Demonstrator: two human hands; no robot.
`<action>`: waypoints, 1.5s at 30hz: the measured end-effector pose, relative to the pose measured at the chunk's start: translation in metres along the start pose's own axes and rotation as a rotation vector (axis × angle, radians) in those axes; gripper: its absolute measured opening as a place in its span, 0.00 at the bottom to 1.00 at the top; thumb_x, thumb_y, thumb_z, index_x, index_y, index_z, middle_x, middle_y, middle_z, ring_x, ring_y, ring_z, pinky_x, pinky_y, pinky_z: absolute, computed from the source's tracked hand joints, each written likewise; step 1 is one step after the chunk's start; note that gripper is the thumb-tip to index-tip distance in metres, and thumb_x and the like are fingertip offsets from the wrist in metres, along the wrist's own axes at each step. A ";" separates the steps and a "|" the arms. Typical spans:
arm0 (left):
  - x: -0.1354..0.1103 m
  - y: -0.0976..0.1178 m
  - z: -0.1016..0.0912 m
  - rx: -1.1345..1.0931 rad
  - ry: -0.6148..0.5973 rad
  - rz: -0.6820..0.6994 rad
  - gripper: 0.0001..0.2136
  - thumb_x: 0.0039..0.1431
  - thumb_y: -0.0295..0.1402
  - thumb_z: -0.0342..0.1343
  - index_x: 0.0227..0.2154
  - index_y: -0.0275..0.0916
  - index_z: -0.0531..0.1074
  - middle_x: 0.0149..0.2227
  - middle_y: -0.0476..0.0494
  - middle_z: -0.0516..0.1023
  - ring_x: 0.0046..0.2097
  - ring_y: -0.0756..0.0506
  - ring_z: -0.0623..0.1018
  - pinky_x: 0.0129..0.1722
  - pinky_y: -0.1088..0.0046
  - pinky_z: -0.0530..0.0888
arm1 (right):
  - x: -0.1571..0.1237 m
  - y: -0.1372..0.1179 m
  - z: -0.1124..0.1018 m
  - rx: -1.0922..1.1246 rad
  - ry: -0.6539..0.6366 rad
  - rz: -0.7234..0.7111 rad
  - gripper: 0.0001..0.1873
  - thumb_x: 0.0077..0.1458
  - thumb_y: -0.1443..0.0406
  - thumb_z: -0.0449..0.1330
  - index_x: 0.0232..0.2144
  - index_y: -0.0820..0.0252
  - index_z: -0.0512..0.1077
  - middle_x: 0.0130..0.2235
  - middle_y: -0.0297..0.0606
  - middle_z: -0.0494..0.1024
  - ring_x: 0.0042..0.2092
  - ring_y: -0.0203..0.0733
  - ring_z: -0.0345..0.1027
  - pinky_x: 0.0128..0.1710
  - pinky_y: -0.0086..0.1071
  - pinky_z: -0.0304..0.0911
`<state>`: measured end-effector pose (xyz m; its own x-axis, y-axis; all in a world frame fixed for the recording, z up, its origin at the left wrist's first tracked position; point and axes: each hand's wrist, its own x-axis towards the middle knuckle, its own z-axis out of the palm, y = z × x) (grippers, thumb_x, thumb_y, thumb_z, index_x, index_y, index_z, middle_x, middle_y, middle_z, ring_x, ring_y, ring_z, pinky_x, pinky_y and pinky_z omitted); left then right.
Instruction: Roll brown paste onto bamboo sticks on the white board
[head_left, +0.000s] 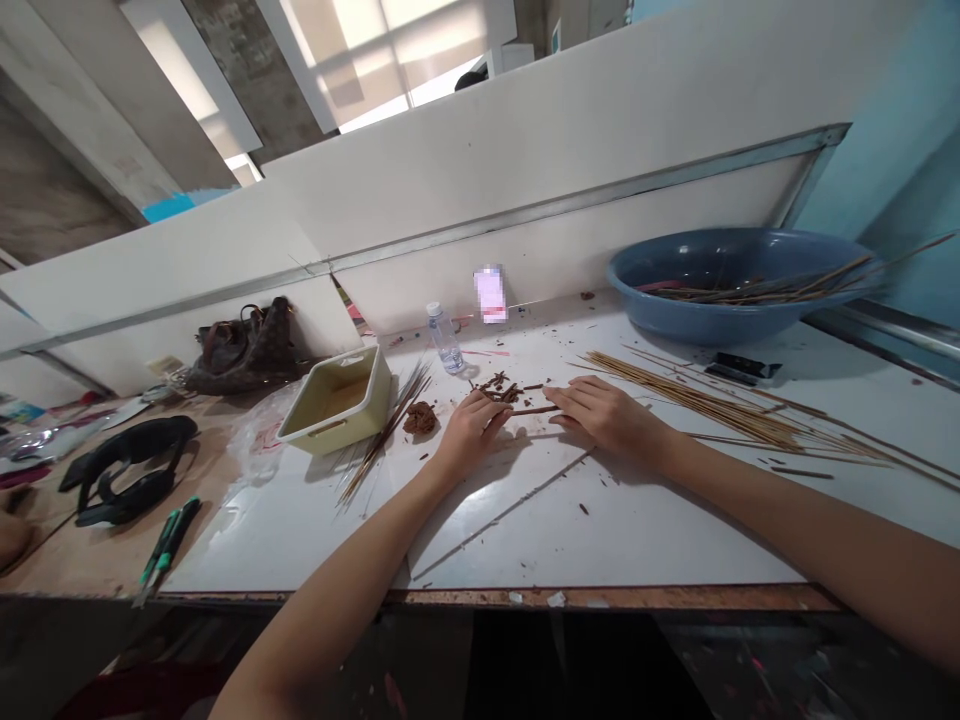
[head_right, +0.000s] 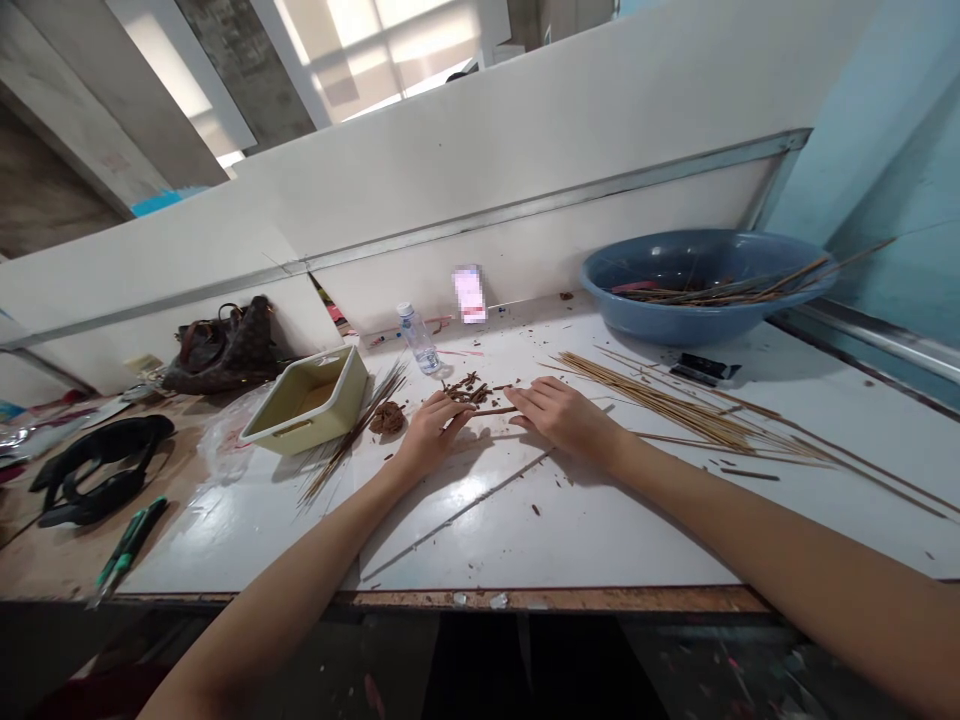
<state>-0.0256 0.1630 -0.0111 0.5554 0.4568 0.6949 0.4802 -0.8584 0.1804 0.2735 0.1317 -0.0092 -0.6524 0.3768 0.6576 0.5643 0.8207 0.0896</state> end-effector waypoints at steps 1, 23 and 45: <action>0.000 0.001 0.000 -0.004 -0.007 0.010 0.11 0.79 0.36 0.57 0.43 0.41 0.83 0.37 0.40 0.87 0.40 0.41 0.80 0.41 0.63 0.78 | 0.001 -0.001 0.001 0.002 0.000 -0.003 0.22 0.75 0.66 0.56 0.67 0.65 0.73 0.53 0.54 0.87 0.51 0.58 0.80 0.55 0.55 0.75; 0.002 0.013 0.001 -0.002 -0.041 0.044 0.11 0.79 0.36 0.57 0.41 0.41 0.82 0.33 0.43 0.84 0.37 0.42 0.78 0.39 0.64 0.77 | 0.004 -0.014 0.008 0.085 0.069 0.018 0.16 0.78 0.66 0.54 0.55 0.62 0.80 0.38 0.45 0.86 0.41 0.51 0.80 0.52 0.49 0.75; 0.005 0.019 -0.001 -0.029 -0.023 0.085 0.08 0.78 0.37 0.59 0.47 0.42 0.82 0.38 0.41 0.84 0.43 0.41 0.79 0.43 0.60 0.80 | 0.006 -0.016 0.008 0.020 0.018 0.037 0.17 0.77 0.69 0.52 0.53 0.63 0.80 0.36 0.45 0.84 0.41 0.52 0.76 0.49 0.46 0.72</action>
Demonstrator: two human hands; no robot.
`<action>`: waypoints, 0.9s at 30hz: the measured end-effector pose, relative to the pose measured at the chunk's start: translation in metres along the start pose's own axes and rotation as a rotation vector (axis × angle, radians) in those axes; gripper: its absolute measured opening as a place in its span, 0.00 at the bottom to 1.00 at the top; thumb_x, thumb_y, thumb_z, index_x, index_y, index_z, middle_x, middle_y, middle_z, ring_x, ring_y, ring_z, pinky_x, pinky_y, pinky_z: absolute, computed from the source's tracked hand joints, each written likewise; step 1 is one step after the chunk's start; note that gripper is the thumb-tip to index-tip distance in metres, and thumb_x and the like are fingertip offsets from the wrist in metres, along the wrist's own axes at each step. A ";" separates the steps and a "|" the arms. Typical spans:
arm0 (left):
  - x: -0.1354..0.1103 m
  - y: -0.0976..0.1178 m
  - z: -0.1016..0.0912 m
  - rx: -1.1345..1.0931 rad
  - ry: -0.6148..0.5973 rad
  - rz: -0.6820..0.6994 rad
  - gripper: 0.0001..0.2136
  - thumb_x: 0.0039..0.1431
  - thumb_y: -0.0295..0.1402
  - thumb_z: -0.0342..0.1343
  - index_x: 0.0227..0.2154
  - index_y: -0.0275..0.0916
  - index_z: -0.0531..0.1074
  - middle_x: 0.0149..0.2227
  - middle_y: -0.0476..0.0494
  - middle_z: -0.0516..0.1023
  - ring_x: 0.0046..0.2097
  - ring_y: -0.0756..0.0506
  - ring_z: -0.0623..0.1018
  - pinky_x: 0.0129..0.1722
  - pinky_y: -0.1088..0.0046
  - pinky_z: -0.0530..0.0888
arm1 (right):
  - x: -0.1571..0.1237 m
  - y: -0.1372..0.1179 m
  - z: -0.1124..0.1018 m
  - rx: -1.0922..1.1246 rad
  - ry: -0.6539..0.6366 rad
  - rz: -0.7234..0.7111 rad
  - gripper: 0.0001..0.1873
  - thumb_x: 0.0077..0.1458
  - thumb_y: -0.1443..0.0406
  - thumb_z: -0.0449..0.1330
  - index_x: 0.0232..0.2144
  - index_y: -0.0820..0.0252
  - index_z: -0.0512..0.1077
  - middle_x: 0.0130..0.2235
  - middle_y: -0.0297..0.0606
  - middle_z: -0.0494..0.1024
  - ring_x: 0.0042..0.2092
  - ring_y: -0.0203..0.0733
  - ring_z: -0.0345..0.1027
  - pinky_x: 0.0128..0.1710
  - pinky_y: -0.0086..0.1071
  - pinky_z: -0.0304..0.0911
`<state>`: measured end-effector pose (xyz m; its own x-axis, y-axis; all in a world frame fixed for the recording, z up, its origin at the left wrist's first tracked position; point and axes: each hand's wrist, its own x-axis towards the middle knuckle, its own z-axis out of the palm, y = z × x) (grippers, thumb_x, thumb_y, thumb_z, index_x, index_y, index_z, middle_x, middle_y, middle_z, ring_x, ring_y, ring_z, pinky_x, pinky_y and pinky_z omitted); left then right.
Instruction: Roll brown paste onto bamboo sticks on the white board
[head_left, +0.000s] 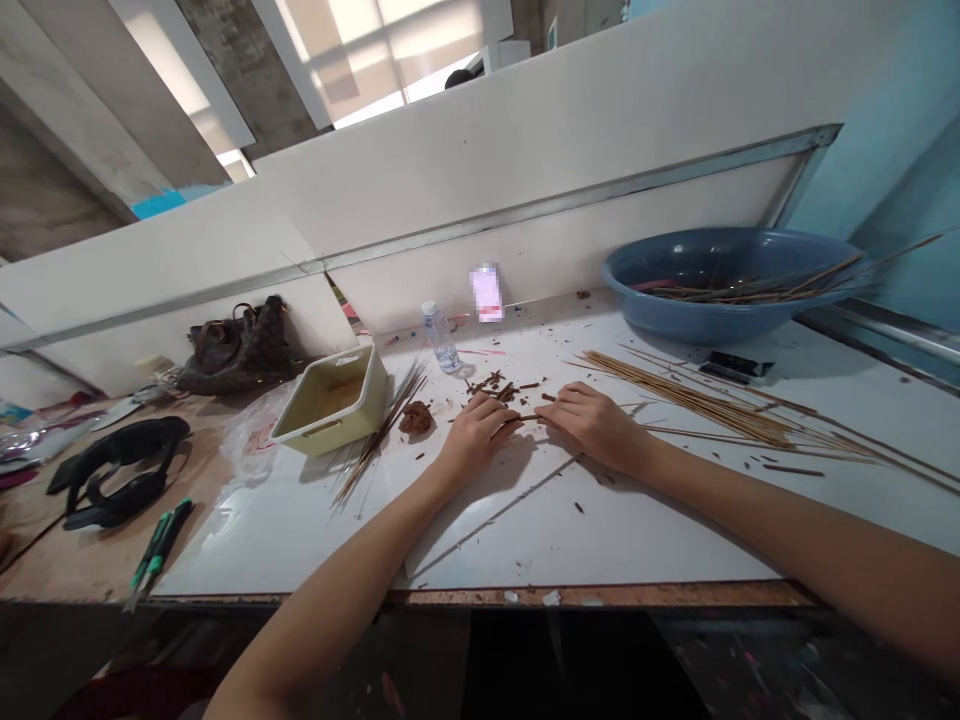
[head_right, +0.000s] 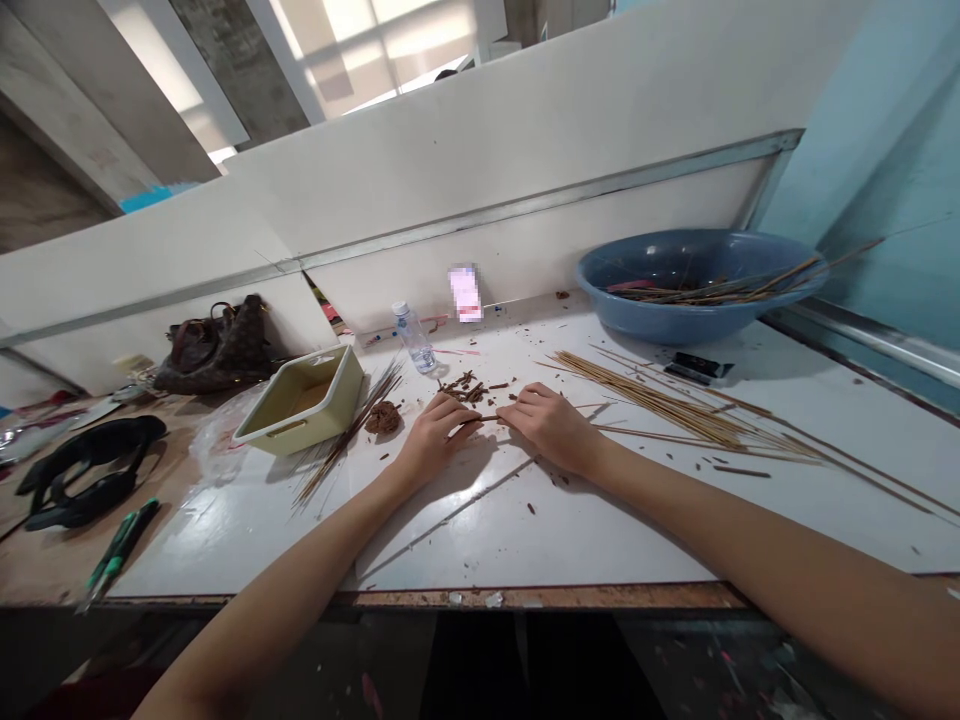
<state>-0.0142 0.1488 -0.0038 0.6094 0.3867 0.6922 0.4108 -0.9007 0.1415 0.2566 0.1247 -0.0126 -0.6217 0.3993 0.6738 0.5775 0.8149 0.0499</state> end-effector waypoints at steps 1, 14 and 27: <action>0.000 0.000 0.000 -0.003 -0.004 -0.001 0.08 0.78 0.37 0.59 0.46 0.41 0.81 0.38 0.41 0.84 0.42 0.41 0.79 0.43 0.60 0.80 | -0.001 0.000 0.000 0.004 -0.006 0.001 0.17 0.77 0.69 0.51 0.52 0.62 0.81 0.36 0.44 0.84 0.40 0.51 0.76 0.49 0.46 0.72; -0.002 -0.007 0.001 -0.015 -0.008 0.003 0.08 0.79 0.36 0.59 0.44 0.41 0.80 0.35 0.43 0.83 0.41 0.42 0.77 0.42 0.62 0.77 | -0.002 0.004 -0.001 0.050 0.017 0.029 0.16 0.78 0.66 0.52 0.48 0.60 0.81 0.34 0.43 0.84 0.39 0.50 0.76 0.47 0.46 0.71; -0.004 -0.009 -0.001 -0.031 -0.009 0.009 0.07 0.78 0.36 0.60 0.48 0.41 0.81 0.38 0.41 0.85 0.42 0.41 0.79 0.44 0.61 0.79 | -0.007 0.010 0.001 0.133 0.023 0.104 0.13 0.77 0.63 0.58 0.49 0.61 0.83 0.37 0.44 0.87 0.41 0.51 0.78 0.49 0.47 0.73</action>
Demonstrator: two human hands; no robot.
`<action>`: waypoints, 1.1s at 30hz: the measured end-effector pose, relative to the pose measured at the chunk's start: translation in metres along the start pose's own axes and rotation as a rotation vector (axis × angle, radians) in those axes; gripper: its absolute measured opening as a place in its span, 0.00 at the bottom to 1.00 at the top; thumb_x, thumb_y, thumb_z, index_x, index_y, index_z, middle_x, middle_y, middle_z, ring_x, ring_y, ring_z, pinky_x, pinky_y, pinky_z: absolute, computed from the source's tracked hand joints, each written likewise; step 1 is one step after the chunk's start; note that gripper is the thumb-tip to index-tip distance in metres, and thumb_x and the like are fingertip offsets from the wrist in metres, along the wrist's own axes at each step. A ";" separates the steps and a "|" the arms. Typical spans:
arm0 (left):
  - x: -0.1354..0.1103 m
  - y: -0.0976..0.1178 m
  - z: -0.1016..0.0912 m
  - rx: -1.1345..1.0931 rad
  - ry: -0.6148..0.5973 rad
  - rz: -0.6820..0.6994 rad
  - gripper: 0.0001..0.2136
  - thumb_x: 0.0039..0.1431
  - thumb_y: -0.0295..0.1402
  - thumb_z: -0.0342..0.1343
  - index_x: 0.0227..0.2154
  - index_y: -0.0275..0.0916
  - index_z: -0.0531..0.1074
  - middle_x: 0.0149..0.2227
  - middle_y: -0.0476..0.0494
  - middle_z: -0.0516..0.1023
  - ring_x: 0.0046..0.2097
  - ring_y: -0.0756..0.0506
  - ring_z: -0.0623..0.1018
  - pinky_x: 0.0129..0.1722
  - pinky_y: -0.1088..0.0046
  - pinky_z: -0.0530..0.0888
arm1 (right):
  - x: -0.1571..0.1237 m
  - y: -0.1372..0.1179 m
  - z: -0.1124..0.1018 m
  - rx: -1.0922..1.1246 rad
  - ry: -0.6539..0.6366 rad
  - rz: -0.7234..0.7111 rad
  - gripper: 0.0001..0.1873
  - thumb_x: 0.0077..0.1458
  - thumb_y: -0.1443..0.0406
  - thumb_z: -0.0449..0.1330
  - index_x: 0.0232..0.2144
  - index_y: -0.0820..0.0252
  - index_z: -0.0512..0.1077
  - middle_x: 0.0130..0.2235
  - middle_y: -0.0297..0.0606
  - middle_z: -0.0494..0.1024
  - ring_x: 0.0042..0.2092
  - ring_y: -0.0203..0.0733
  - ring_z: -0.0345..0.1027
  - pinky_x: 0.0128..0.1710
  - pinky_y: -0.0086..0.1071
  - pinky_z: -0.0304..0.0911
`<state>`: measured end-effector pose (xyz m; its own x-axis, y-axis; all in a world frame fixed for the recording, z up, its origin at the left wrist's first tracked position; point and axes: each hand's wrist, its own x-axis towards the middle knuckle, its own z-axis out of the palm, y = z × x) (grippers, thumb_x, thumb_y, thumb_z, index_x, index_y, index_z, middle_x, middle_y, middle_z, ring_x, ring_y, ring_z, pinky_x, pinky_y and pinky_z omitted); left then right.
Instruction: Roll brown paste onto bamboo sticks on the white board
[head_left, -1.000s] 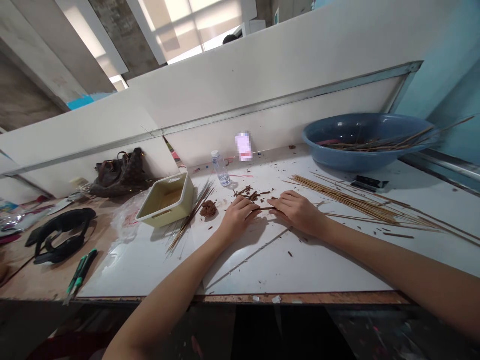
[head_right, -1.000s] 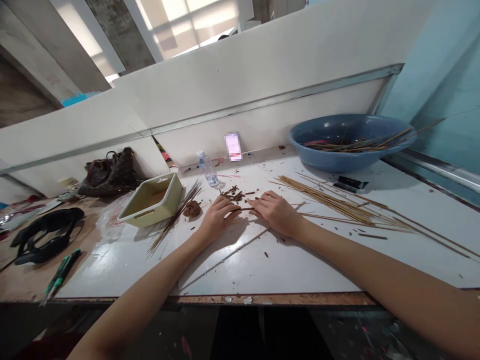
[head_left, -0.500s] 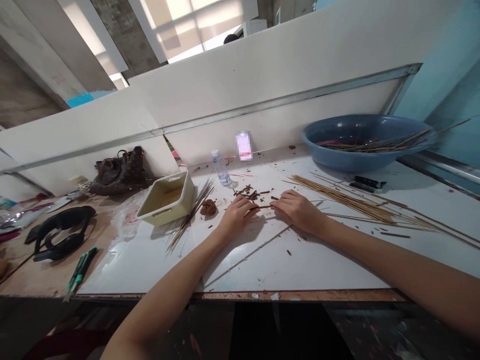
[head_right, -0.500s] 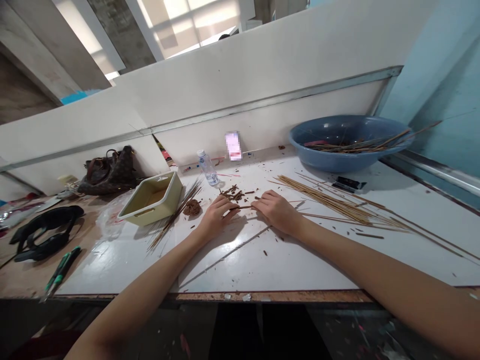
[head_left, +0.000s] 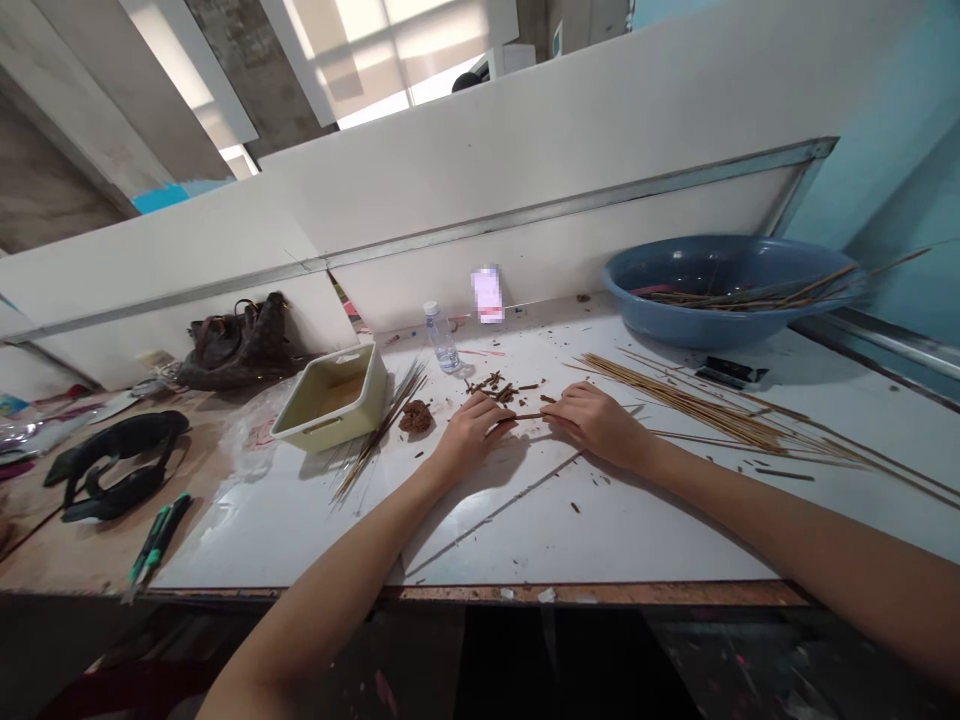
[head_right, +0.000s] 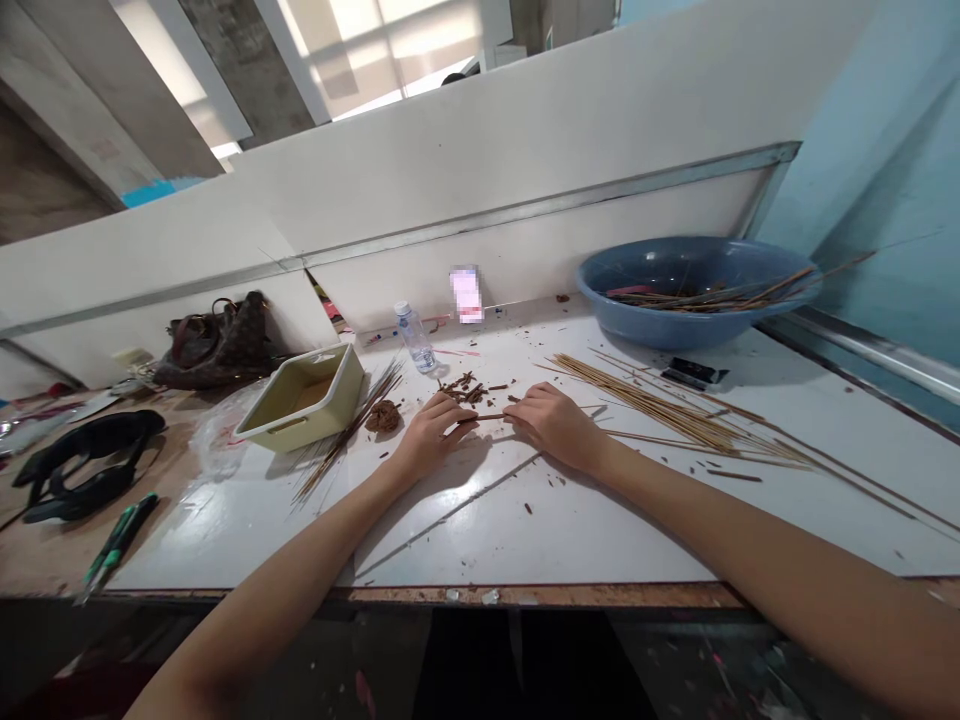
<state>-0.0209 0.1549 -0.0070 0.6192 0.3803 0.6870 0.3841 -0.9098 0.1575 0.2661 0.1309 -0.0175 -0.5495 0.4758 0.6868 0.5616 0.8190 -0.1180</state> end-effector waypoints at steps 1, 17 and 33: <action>0.000 0.000 0.000 0.000 0.004 0.002 0.06 0.78 0.35 0.60 0.48 0.41 0.81 0.38 0.41 0.85 0.42 0.41 0.79 0.44 0.61 0.79 | 0.000 0.000 0.001 0.005 -0.001 0.000 0.13 0.76 0.63 0.59 0.50 0.60 0.83 0.40 0.45 0.88 0.42 0.51 0.79 0.50 0.48 0.73; -0.001 -0.010 -0.003 0.022 0.045 -0.003 0.06 0.75 0.35 0.63 0.49 0.42 0.83 0.39 0.41 0.86 0.42 0.41 0.81 0.44 0.61 0.80 | -0.004 0.008 0.004 0.015 0.036 0.079 0.13 0.75 0.63 0.61 0.52 0.58 0.84 0.44 0.47 0.90 0.44 0.54 0.81 0.51 0.51 0.75; -0.006 -0.017 0.001 0.027 0.051 -0.074 0.11 0.75 0.39 0.64 0.53 0.42 0.83 0.41 0.39 0.87 0.43 0.41 0.83 0.44 0.61 0.83 | -0.007 0.009 0.001 0.046 0.030 0.039 0.12 0.76 0.64 0.59 0.48 0.57 0.84 0.40 0.44 0.89 0.39 0.49 0.80 0.48 0.47 0.74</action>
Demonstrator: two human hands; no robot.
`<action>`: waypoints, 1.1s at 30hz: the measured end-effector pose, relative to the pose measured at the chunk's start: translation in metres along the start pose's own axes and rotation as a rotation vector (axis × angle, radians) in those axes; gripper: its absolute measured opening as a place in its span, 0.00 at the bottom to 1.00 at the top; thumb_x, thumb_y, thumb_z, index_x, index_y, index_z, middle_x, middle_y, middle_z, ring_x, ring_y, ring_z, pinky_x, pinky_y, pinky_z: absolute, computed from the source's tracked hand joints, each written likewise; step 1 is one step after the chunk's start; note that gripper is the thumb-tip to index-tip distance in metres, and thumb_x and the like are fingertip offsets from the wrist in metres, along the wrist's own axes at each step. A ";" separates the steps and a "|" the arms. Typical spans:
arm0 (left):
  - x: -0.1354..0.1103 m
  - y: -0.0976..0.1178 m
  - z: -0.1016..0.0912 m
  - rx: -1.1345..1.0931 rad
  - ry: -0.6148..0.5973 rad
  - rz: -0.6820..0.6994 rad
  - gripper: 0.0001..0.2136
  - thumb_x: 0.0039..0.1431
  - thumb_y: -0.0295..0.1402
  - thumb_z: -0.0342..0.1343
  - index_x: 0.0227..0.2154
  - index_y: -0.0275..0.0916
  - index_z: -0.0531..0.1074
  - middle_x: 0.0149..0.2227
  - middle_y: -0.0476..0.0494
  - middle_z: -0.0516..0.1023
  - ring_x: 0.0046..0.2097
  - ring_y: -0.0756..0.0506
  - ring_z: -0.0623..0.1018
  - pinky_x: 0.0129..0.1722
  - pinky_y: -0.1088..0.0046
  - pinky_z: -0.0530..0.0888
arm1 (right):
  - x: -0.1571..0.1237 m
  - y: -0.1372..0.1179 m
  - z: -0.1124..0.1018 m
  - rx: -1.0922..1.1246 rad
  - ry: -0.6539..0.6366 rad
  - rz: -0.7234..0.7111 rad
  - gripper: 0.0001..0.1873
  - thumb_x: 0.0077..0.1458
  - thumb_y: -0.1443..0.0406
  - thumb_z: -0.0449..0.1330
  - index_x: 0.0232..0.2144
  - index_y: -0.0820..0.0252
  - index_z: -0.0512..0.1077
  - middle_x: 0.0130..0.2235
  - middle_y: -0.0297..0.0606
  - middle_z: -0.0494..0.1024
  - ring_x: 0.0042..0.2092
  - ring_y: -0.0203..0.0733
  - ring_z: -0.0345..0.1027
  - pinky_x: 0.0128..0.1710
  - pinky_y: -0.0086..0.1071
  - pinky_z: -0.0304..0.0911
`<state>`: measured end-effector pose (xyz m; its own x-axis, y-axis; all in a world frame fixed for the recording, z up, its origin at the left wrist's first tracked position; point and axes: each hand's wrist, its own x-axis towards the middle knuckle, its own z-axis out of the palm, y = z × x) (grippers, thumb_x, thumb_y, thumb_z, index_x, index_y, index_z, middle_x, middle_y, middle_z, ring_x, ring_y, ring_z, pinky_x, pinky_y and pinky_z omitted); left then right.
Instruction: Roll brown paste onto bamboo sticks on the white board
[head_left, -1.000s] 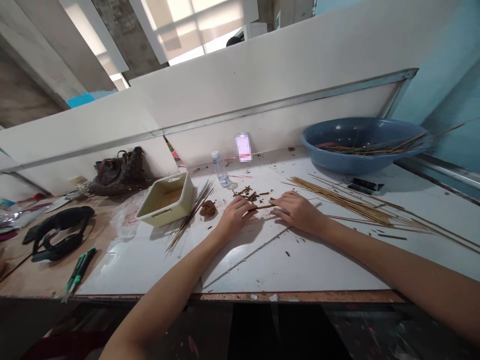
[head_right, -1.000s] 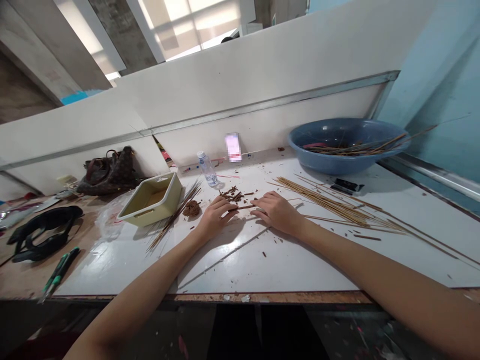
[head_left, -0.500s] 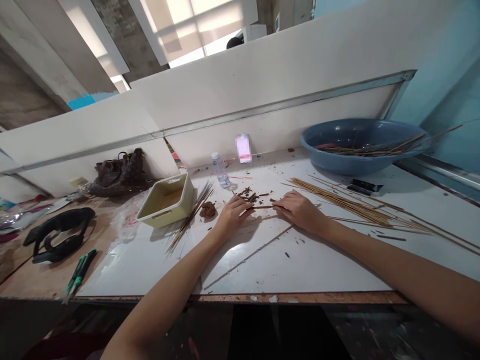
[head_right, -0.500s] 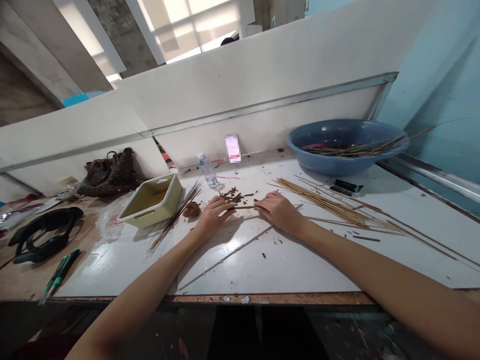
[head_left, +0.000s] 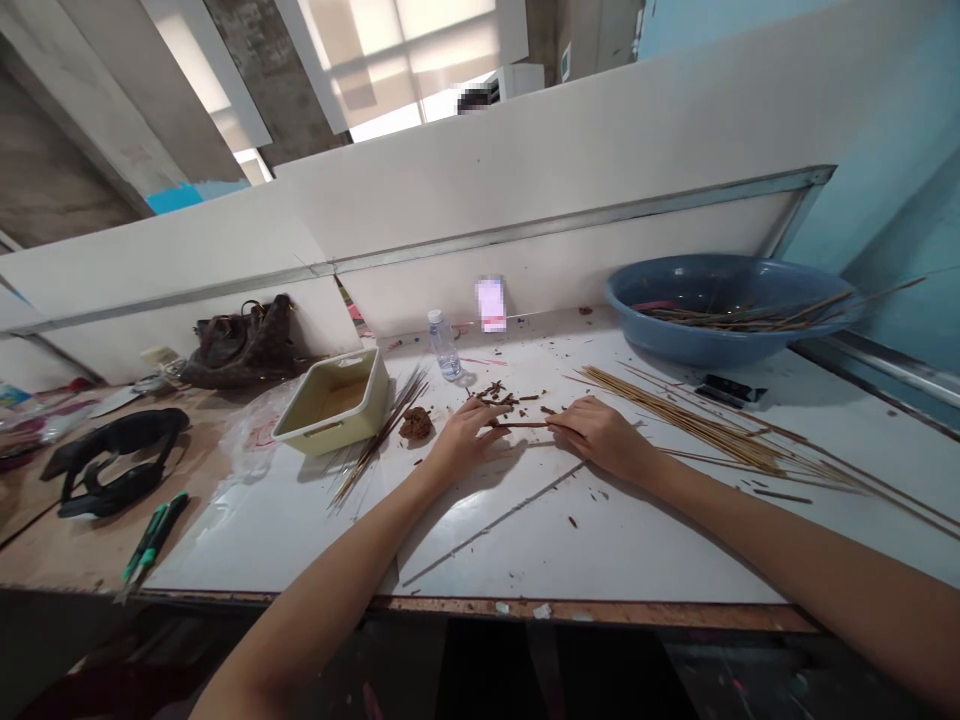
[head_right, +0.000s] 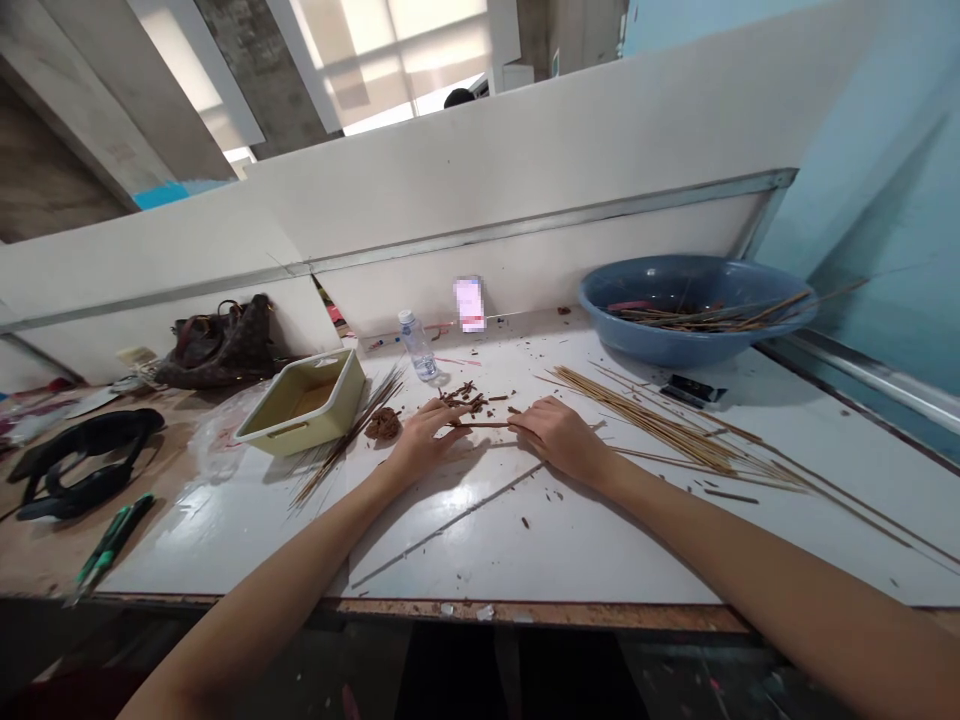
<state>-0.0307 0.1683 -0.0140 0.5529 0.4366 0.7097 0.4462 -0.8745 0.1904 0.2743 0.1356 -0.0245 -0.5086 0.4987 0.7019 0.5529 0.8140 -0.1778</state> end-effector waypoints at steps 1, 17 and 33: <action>0.000 0.001 -0.001 0.000 -0.004 -0.005 0.12 0.75 0.39 0.64 0.54 0.41 0.82 0.42 0.38 0.87 0.44 0.41 0.84 0.44 0.62 0.84 | 0.000 0.001 0.000 -0.002 -0.002 -0.001 0.12 0.77 0.64 0.59 0.48 0.57 0.84 0.41 0.44 0.89 0.39 0.49 0.81 0.48 0.47 0.74; 0.003 0.002 -0.005 0.012 -0.034 0.009 0.09 0.77 0.37 0.61 0.52 0.41 0.82 0.41 0.39 0.87 0.45 0.40 0.81 0.46 0.61 0.81 | 0.002 -0.004 -0.002 0.013 -0.009 0.031 0.14 0.77 0.63 0.58 0.50 0.56 0.84 0.41 0.44 0.89 0.41 0.51 0.82 0.48 0.49 0.77; 0.000 -0.004 -0.002 0.023 -0.033 -0.069 0.10 0.77 0.37 0.61 0.39 0.43 0.85 0.34 0.42 0.84 0.40 0.41 0.80 0.43 0.63 0.80 | 0.001 -0.006 0.005 -0.007 -0.006 0.040 0.12 0.76 0.62 0.60 0.52 0.57 0.83 0.45 0.46 0.89 0.45 0.53 0.83 0.49 0.49 0.78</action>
<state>-0.0338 0.1711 -0.0128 0.5434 0.5024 0.6725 0.4996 -0.8374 0.2219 0.2667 0.1325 -0.0262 -0.4900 0.5322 0.6904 0.5775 0.7914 -0.2001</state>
